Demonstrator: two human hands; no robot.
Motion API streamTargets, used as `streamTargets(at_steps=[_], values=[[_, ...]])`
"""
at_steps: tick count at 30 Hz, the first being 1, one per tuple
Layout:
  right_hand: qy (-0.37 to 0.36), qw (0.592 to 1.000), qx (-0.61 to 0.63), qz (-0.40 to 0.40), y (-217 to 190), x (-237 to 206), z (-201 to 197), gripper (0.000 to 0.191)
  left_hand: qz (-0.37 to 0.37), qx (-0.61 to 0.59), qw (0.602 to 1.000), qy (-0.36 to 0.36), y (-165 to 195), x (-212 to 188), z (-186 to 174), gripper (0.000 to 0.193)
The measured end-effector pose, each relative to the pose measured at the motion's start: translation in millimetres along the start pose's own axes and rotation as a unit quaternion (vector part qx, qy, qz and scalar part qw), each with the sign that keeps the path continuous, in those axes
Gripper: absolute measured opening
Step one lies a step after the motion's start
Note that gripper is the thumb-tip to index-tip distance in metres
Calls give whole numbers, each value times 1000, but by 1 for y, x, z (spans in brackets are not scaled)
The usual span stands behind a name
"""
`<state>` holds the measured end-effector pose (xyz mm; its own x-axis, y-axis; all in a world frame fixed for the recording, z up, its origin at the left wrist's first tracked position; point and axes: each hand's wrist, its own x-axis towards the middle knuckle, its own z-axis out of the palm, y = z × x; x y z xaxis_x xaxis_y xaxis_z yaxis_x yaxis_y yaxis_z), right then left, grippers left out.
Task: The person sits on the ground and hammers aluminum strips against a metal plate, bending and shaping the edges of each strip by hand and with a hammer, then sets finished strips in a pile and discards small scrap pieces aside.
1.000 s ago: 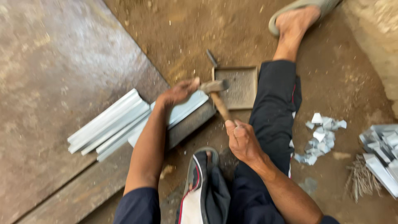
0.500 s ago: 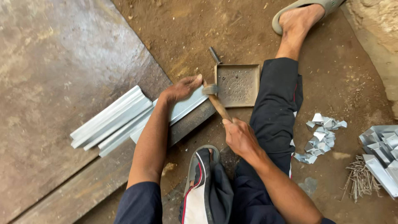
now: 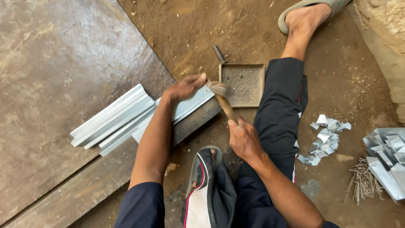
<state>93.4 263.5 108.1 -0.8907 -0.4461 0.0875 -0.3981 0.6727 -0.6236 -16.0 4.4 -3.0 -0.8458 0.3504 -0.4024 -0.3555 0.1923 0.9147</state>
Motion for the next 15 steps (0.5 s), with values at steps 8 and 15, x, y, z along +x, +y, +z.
streamTargets(at_steps=[8, 15], values=[[-44, 975, 187, 110, -3, 3, -27, 42, 33, -22, 999, -18, 4, -1, -1, 68], [127, 894, 428, -44, -40, -21, -64, 43, 12, -1, 1000, 3, 11, -6, 1, 67]])
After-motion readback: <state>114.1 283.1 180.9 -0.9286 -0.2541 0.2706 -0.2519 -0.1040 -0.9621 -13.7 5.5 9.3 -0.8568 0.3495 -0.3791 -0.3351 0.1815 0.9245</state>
